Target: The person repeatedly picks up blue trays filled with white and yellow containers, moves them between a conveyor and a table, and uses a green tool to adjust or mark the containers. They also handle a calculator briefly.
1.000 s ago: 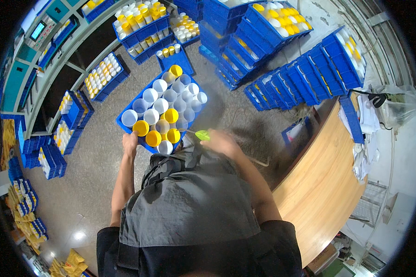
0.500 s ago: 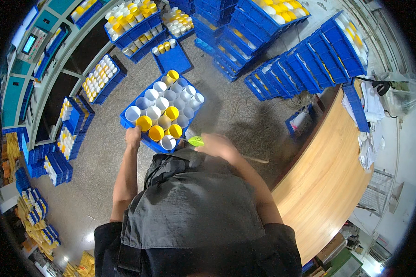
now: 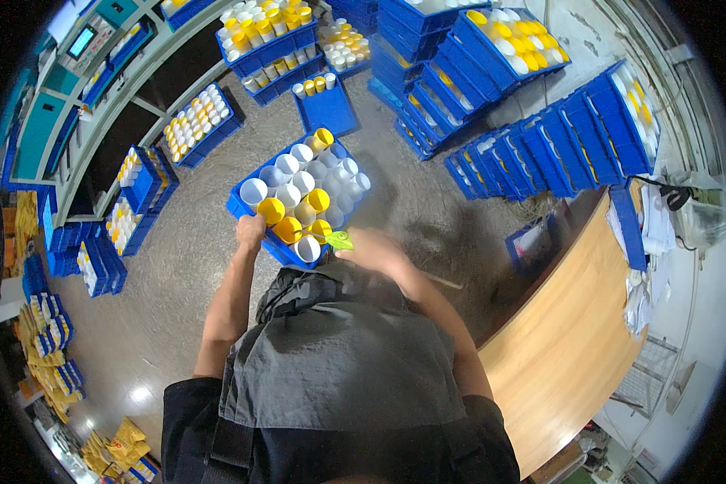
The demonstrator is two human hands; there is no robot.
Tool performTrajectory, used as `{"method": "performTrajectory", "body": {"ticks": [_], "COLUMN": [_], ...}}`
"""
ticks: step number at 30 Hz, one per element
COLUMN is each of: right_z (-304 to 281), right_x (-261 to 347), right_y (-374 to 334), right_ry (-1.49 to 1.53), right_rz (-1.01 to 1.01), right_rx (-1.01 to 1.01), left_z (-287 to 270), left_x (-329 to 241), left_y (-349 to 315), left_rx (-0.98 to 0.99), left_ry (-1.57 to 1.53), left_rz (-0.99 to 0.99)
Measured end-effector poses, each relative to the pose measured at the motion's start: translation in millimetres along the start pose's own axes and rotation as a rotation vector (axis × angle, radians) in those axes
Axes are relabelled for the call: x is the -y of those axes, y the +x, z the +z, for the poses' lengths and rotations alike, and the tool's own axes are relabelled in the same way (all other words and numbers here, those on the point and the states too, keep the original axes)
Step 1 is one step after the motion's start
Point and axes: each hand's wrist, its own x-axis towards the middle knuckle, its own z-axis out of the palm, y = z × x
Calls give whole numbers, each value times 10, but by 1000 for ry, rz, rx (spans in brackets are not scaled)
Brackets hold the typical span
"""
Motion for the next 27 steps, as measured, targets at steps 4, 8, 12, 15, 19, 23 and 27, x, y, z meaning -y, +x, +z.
{"method": "performTrajectory", "body": {"ticks": [4,8,12,15,19,23,27], "right_z": [-61,-147,-281,-413,-544,-721,-934], "right_x": [145,293,355,232,-41,-333,-533], "right_y": [30,107,27,-262,-651,-703,-669], "right_ry": [41,-17,-38,-186,-252,-232,-248], "right_rz": [13,-34,-45,-27,71,164,236], "right_rx": [-93,-205,-166,-17,-97,-380,-501], "left_z": [-75,-78,-44,-84,-86,-122,-219], "left_x": [2,22,146,338,595,699,669], "left_y": [-143,-208,-141,35,219,163,-46], "left_rx": [-61,-109,-110,-25,72,79,99], "left_ry": [5,-8,-11,-108,-327,-407,-632], "left_rz": [57,102,115,75,37,91,231]}}
